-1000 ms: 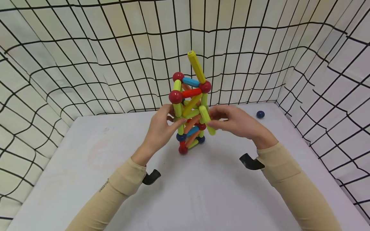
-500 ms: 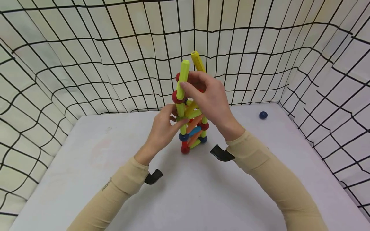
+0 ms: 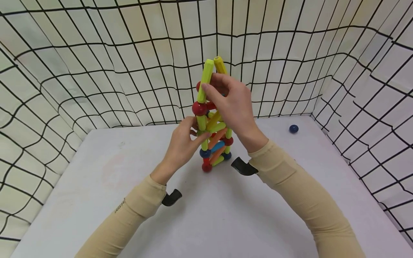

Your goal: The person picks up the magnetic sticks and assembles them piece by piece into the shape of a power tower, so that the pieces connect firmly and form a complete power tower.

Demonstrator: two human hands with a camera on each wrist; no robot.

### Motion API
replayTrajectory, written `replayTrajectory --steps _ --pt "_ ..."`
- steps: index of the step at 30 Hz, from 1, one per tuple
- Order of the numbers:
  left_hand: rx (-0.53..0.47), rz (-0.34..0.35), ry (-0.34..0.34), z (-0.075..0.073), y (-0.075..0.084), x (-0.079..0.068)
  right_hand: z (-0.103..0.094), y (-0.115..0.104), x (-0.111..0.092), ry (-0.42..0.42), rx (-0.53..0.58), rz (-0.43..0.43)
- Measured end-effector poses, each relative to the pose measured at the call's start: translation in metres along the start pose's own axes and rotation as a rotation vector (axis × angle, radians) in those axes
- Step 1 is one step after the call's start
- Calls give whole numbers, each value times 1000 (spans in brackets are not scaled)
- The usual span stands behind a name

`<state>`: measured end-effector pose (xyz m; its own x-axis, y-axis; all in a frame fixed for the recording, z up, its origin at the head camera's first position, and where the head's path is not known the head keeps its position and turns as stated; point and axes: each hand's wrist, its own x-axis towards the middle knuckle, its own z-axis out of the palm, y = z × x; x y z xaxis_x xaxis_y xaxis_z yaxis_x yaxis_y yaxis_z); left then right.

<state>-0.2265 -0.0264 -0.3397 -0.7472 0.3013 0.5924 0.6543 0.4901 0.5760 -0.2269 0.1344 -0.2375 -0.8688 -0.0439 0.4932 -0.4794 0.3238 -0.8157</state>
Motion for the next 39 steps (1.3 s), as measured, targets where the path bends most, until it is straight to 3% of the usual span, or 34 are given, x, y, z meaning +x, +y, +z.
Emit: replayTrajectory --steps 7,13,19,24,27,30,32,35,39 --pt "-24 -26 -4 2 1 0 0 2 0 6 -45 17" --pt "-50 12 13 4 -3 -2 -6 7 -6 -17 -112 25" --pt "-62 55 60 7 -6 -4 -8 23 -27 -12 -238 -93" --pt "-116 56 106 7 -5 -3 -2 38 -43 -110 -342 -155" --pt "-178 1 163 4 -5 2 3 44 -47 -147 -355 -168" --pt "-256 -110 226 -1 -7 15 8 46 -49 -158 -370 -195" --pt "-322 -197 231 -4 -10 26 11 46 -50 -165 -391 -210" --pt "-442 -321 147 -7 -15 42 14 46 -51 -163 -432 -229" --pt "-558 -396 -40 -9 -21 55 17 48 -51 -141 -479 -265"
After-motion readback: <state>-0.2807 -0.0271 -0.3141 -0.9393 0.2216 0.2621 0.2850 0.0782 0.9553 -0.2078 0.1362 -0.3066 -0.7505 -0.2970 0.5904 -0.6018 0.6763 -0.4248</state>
